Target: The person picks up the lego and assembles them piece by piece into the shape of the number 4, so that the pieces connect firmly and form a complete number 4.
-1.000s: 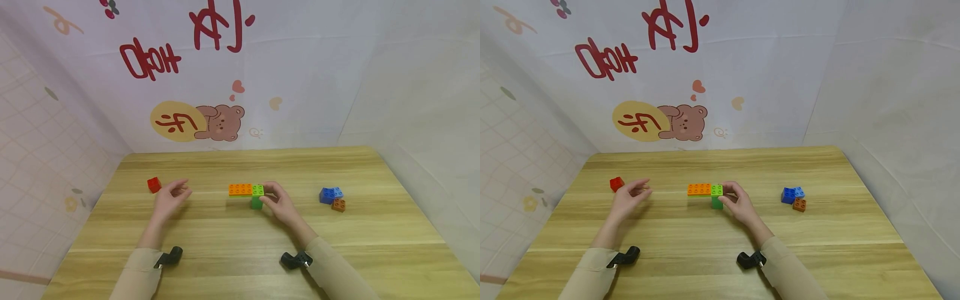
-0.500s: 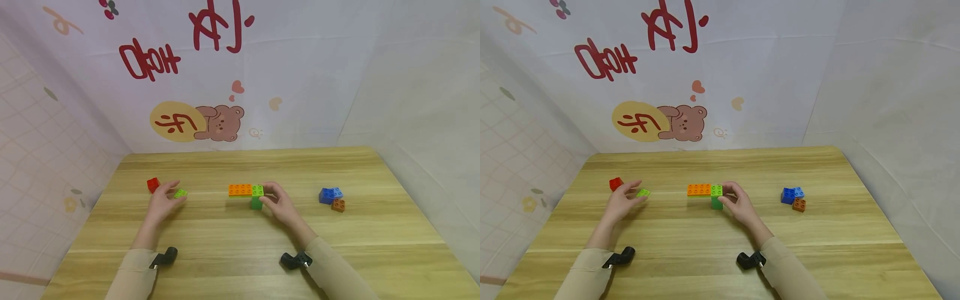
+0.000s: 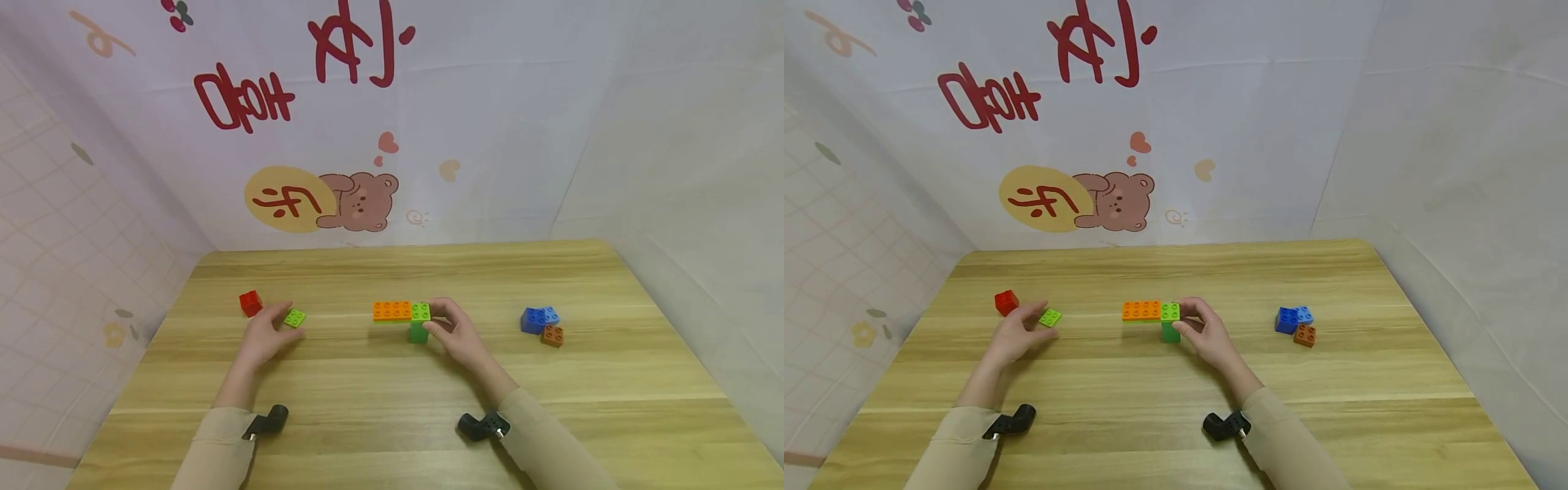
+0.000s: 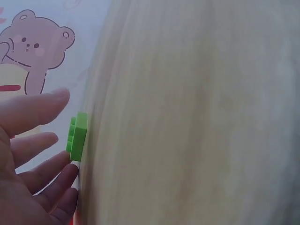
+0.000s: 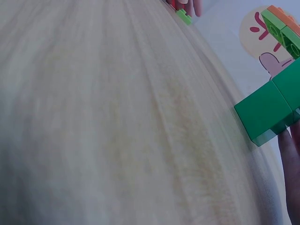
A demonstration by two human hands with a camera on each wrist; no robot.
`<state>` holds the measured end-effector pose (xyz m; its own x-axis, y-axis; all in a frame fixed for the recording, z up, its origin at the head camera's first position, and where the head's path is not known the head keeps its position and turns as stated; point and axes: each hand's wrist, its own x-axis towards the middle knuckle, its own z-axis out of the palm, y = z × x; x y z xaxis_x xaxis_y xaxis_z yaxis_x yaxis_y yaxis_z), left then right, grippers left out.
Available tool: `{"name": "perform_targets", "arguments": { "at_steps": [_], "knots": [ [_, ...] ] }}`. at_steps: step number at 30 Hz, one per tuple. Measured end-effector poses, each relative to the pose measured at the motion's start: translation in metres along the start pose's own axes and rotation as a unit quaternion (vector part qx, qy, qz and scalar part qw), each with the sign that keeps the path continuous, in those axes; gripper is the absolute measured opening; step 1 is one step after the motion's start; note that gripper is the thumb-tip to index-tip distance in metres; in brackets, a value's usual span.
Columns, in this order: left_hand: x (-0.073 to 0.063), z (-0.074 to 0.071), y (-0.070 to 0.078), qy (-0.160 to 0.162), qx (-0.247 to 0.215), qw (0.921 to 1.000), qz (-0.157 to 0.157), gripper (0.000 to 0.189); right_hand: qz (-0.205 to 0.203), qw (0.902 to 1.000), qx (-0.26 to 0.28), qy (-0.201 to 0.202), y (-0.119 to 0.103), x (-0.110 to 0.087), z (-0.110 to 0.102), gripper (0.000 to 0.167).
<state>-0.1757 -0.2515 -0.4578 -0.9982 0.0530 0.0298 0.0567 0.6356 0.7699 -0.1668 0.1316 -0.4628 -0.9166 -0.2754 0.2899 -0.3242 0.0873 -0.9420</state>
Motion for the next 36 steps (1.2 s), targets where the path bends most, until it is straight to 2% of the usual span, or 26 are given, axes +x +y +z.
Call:
{"name": "perform_targets", "arguments": {
  "at_steps": [10,16,31,36],
  "knots": [
    [0.0012,0.0015,-0.0053,-0.007,0.020,0.9997,0.015,0.068,0.005,1.0000,0.001,0.001,-0.0022,-0.0004,0.0007,0.031],
    [0.0013,0.0036,-0.0027,-0.003,0.043,0.9986,0.032,0.065,0.006,1.0000,-0.002,0.002,-0.0019,-0.0004,0.0008,0.031],
    [0.0006,0.0059,-0.0072,0.026,0.028,0.9987,0.034,0.045,0.006,1.0000,0.001,-0.001,-0.0029,-0.0010,0.0005,0.032],
    [0.0019,0.0063,-0.0092,0.026,0.026,0.9988,0.030,0.043,0.008,1.0000,0.003,0.000,-0.0024,-0.0006,0.0006,0.032]
  ]
}}
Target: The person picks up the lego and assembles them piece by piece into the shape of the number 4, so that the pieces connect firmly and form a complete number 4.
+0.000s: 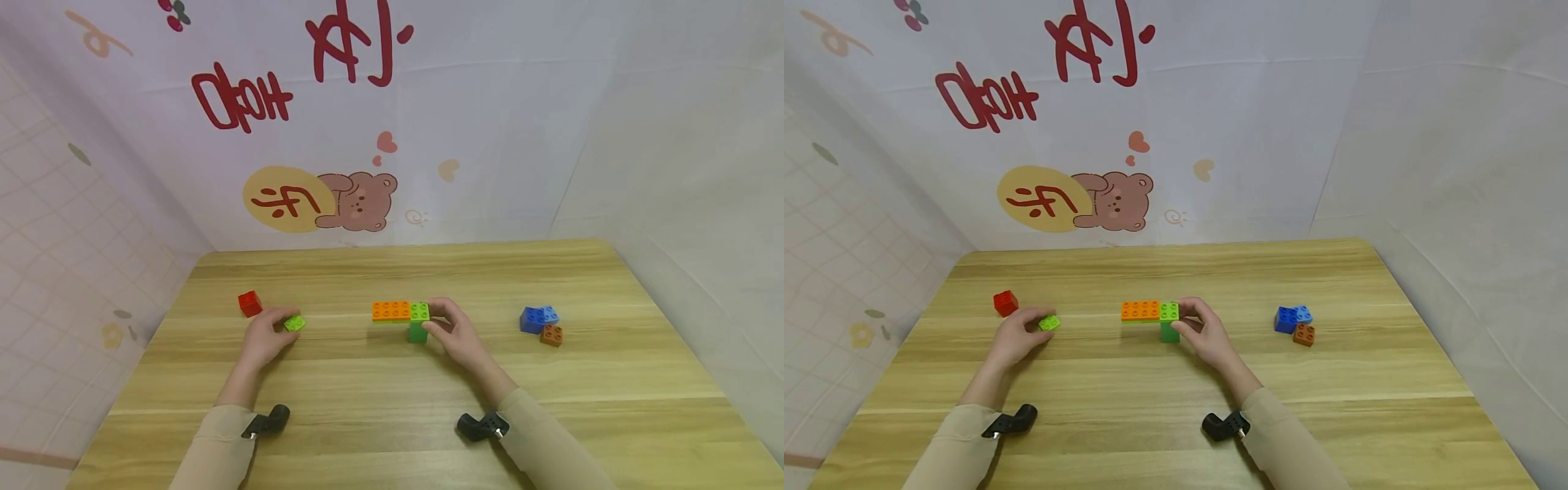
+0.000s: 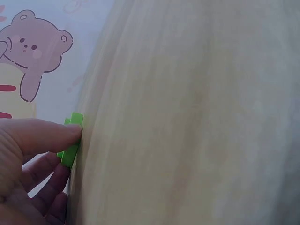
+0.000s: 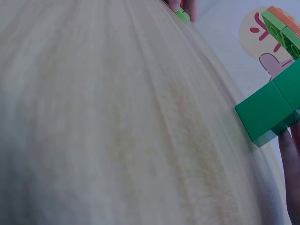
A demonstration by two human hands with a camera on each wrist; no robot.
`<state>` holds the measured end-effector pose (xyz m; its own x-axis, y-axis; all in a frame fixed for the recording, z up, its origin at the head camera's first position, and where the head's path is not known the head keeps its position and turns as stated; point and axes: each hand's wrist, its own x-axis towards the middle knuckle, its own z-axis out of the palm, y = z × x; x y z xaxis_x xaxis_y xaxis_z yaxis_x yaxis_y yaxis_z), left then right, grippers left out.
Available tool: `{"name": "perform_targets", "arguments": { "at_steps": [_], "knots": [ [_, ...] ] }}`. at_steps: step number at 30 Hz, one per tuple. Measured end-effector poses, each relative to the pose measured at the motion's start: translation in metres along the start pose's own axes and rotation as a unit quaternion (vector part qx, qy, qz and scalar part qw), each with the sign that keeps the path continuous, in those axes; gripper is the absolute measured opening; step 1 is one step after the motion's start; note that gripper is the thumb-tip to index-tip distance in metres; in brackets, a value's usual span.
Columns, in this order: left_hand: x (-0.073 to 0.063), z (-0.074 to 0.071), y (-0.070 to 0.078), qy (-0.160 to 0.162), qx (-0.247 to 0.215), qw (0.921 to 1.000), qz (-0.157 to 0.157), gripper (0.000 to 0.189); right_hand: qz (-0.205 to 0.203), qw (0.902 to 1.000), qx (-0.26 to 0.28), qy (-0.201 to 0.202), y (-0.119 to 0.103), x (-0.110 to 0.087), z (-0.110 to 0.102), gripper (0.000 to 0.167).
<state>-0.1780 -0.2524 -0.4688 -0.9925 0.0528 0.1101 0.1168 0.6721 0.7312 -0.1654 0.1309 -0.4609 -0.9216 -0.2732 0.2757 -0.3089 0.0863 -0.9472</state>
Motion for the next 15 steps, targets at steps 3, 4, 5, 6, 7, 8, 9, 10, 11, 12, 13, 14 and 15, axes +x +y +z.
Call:
{"name": "perform_targets", "arguments": {
  "at_steps": [3,4,5,6,7,8,9,10,11,12,13,14,15],
  "knots": [
    [0.0000,-0.0001,0.0001,-0.006,0.003,1.0000,-0.006,0.044,-0.002,1.0000,0.003,0.000,0.0010,0.0003,0.0003,0.032],
    [0.0000,0.0000,0.0002,-0.008,0.004,0.9999,-0.009,0.044,-0.003,1.0000,0.004,0.000,0.0013,0.0003,0.0004,0.032],
    [0.0000,0.0000,0.0002,-0.010,0.006,0.9999,-0.011,0.044,-0.005,1.0000,0.005,0.001,0.0015,0.0003,0.0004,0.032],
    [0.0001,0.0001,0.0002,-0.011,0.008,0.9998,-0.013,0.044,-0.006,1.0000,0.005,0.000,0.0017,0.0003,0.0004,0.032],
    [0.0001,0.0002,0.0000,-0.012,0.009,0.9998,-0.015,0.044,-0.008,1.0000,0.005,0.000,0.0018,0.0003,0.0004,0.032],
    [0.0002,0.0003,0.0000,-0.013,0.011,0.9997,-0.016,0.043,-0.009,0.9999,0.005,0.000,0.0019,0.0003,0.0004,0.032],
    [0.0003,0.0004,0.0001,-0.013,0.012,0.9997,-0.016,0.042,-0.009,0.9999,0.004,0.000,0.0020,0.0002,0.0004,0.032],
    [0.0003,0.0004,0.0002,-0.012,0.014,0.9997,-0.015,0.042,-0.009,1.0000,0.003,0.000,0.0020,0.0002,0.0004,0.031],
    [0.0003,0.0005,0.0005,-0.011,0.016,0.9997,-0.015,0.041,-0.010,0.9999,0.003,0.000,0.0020,0.0001,0.0003,0.031],
    [0.0001,0.0005,0.0008,-0.011,0.016,0.9997,-0.014,0.040,-0.010,0.9999,0.002,0.000,0.0020,0.0001,0.0003,0.031],
    [-0.0001,0.0004,0.0012,-0.011,0.016,0.9997,-0.014,0.040,-0.010,0.9999,0.002,0.000,0.0020,0.0000,0.0002,0.032],
    [-0.0002,0.0003,0.0018,-0.010,0.016,0.9997,-0.014,0.040,-0.011,0.9999,0.001,0.001,0.0020,-0.0001,0.0002,0.032],
    [-0.0003,0.0002,0.0025,-0.010,0.014,0.9998,-0.014,0.039,-0.011,0.9999,0.002,0.001,0.0018,-0.0002,0.0001,0.032]
  ]
}}
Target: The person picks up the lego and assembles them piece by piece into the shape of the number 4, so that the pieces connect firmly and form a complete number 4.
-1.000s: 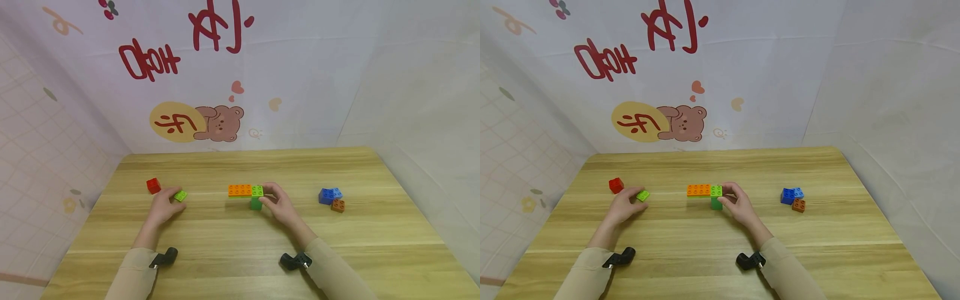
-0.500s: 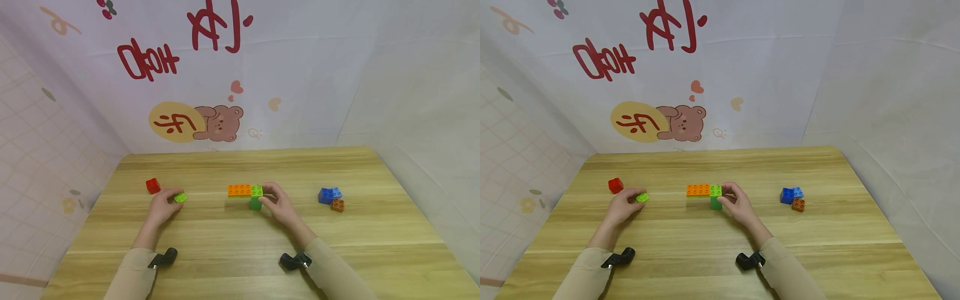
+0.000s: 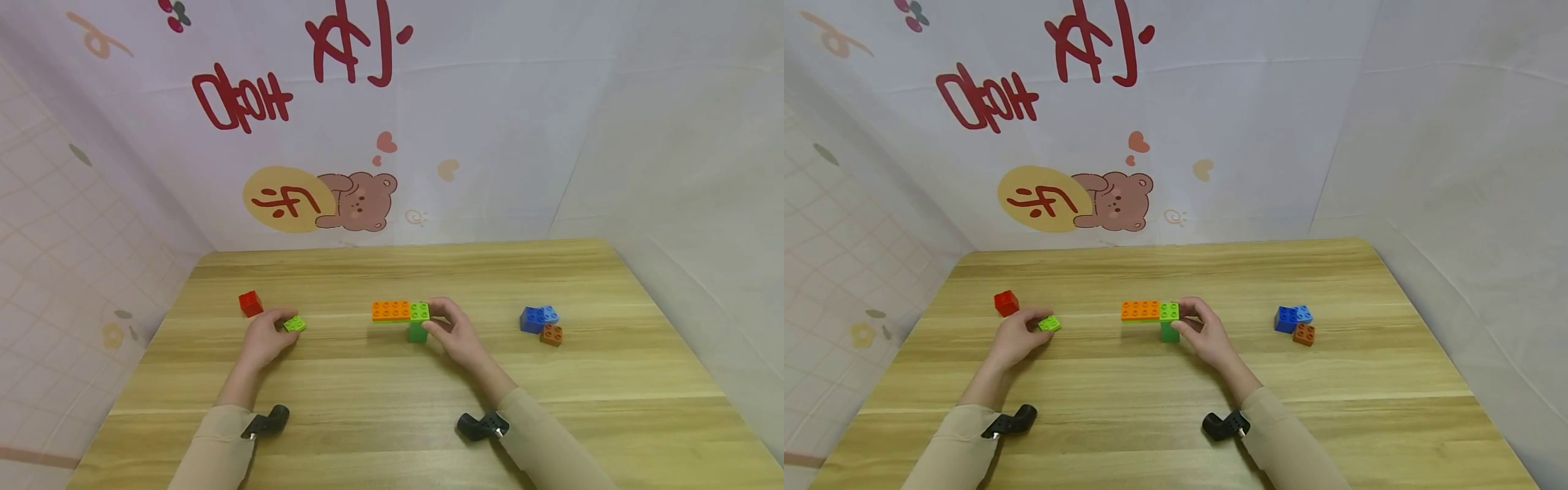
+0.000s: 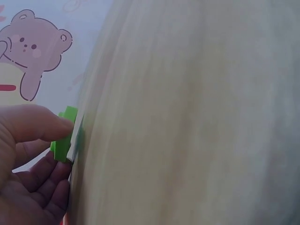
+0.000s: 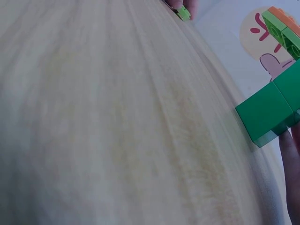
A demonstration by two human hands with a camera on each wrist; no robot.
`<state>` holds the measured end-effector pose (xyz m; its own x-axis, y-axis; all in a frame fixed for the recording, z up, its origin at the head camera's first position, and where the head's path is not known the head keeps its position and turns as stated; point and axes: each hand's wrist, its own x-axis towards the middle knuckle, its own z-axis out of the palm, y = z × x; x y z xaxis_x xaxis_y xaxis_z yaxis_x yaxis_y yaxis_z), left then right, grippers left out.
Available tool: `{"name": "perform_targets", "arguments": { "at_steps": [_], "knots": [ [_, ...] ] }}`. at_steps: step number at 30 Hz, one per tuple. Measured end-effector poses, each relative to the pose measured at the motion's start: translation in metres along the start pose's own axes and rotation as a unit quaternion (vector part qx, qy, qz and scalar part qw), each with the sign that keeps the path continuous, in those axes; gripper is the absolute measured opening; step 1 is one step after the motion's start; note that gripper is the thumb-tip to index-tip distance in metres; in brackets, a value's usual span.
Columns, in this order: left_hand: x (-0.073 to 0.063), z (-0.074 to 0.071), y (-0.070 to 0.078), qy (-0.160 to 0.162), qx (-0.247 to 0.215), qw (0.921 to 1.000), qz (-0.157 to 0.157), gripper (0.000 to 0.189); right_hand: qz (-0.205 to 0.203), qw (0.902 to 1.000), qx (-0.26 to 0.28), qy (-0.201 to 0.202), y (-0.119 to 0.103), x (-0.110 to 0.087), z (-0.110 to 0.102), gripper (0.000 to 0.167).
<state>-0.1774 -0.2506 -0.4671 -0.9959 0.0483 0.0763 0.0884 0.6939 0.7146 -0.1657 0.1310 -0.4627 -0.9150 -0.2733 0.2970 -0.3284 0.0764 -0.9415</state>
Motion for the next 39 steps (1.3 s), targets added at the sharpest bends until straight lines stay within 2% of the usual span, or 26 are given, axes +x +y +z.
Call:
{"name": "perform_targets", "arguments": {
  "at_steps": [9,17,20,30,39],
  "knots": [
    [-0.002,-0.001,0.006,-0.006,-0.012,0.9999,-0.007,0.040,0.005,1.0000,0.000,0.002,-0.001,-0.001,0.001,0.032],
    [-0.003,0.004,0.017,-0.008,-0.028,0.9996,0.006,0.040,0.012,0.9999,0.001,0.004,0.000,-0.001,0.000,0.034],
    [-0.001,0.006,0.023,-0.003,-0.033,0.9992,0.021,0.040,0.013,0.9999,0.003,0.005,0.000,-0.001,0.001,0.034],
    [-0.001,0.011,0.058,-0.011,-0.070,0.9954,0.064,0.041,0.015,0.9999,0.003,0.004,0.002,-0.001,0.000,0.038],
    [0.000,0.017,0.091,-0.012,-0.072,0.9901,0.120,0.041,0.015,0.9999,0.000,0.008,0.002,-0.001,0.001,0.034]
  ]
}}
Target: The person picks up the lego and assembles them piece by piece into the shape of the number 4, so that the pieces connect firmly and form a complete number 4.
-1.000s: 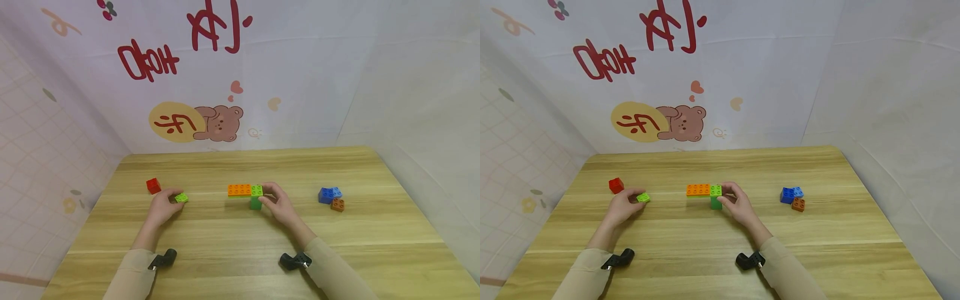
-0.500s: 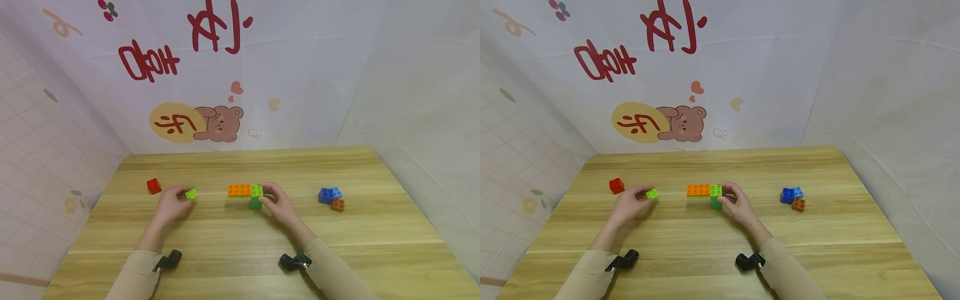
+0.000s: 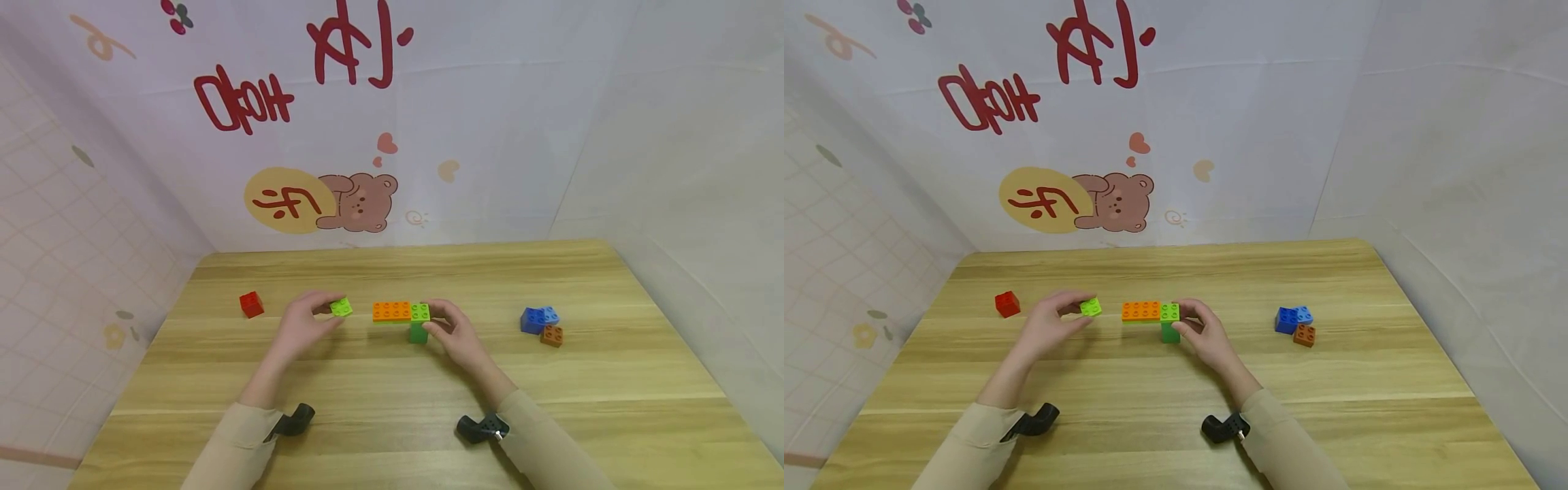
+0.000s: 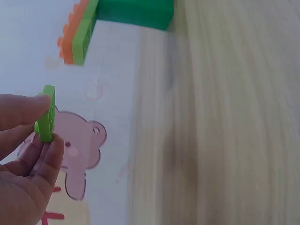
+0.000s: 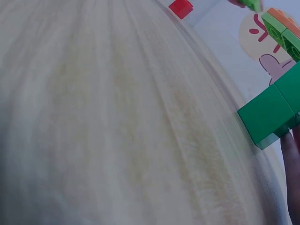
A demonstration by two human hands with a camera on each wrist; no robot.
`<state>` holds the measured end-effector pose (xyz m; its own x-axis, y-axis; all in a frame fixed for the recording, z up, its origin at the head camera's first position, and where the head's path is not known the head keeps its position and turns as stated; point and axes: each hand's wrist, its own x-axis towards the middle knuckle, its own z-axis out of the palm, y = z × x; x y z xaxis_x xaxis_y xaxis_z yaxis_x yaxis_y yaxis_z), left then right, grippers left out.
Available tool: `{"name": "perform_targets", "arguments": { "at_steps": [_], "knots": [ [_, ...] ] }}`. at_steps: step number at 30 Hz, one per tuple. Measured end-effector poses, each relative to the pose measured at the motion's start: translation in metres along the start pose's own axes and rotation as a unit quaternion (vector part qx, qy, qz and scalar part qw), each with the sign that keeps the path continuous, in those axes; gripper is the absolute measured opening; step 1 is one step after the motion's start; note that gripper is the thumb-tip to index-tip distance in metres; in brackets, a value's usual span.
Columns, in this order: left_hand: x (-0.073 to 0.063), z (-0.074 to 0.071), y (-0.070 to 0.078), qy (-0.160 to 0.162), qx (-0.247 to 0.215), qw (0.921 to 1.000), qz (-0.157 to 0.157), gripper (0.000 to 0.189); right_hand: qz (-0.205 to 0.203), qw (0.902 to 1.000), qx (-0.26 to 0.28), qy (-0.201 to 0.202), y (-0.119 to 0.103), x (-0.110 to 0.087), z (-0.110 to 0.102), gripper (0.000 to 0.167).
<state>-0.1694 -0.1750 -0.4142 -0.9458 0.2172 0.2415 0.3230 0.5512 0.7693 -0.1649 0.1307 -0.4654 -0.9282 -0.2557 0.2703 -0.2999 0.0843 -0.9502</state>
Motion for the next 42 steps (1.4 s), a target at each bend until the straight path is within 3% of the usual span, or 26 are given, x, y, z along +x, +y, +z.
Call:
{"name": "perform_targets", "arguments": {
  "at_steps": [15,24,33,42],
  "knots": [
    [0.016,0.023,0.034,-0.024,0.003,0.9971,0.072,0.038,-0.006,1.0000,0.005,0.002,0.001,-0.001,0.000,0.032],
    [0.026,0.039,0.054,-0.036,0.021,0.9958,0.082,0.036,-0.001,1.0000,0.003,0.002,0.000,-0.001,0.000,0.030],
    [0.035,0.054,0.064,-0.041,0.027,0.9900,0.133,0.036,-0.012,0.9999,0.005,-0.003,0.001,0.000,0.000,0.030],
    [0.040,0.067,0.073,-0.070,0.038,0.9909,0.109,0.034,-0.009,0.9999,0.008,0.000,0.002,0.000,0.000,0.030]
  ]
}}
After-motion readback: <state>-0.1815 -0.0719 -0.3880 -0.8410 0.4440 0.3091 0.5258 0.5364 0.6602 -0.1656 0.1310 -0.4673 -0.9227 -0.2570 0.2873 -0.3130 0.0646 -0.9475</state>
